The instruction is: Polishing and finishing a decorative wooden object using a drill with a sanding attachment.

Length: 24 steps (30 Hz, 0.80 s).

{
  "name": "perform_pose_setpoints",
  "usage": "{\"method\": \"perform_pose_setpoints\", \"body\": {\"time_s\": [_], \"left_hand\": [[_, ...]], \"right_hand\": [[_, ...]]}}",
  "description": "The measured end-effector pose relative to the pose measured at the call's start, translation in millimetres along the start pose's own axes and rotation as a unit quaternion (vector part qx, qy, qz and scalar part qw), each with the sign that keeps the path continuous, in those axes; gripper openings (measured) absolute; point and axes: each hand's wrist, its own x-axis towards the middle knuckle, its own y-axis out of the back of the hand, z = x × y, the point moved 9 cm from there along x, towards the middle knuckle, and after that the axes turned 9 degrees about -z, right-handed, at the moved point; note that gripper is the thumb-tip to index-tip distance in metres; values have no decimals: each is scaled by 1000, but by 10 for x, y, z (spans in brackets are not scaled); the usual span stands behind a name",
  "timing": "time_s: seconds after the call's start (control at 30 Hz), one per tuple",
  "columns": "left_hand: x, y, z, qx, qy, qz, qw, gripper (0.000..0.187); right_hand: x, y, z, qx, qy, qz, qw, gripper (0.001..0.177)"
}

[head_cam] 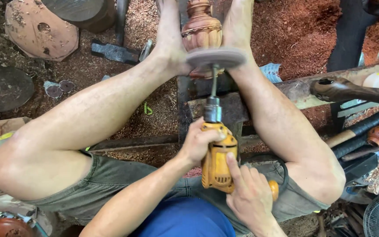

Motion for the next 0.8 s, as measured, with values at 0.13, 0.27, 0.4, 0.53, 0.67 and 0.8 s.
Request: {"method": "perform_pose_setpoints", "body": {"time_s": [0.13, 0.27, 0.4, 0.53, 0.67, 0.8], "left_hand": [[-73, 77, 141, -23, 4, 3, 1000, 24], [-275, 1, 206, -57, 15, 14, 998, 27], [-164, 63, 139, -67, 13, 22, 997, 27], [13, 54, 269, -44, -4, -2, 999, 27], [-214, 301, 655, 73, -78, 6, 994, 30], [-734, 773, 1090, 138, -93, 86, 982, 37]], "right_hand": [[110, 110, -155, -2, 28, -10, 1000, 103], [20, 115, -207, -27, 49, -23, 998, 100], [106, 135, -180, -35, 57, -31, 997, 100], [219, 78, -65, 9, 35, -32, 999, 101], [457, -182, 329, 365, -1, -5, 931, 101], [1584, -685, 829, 579, -185, 24, 794, 55]]}}
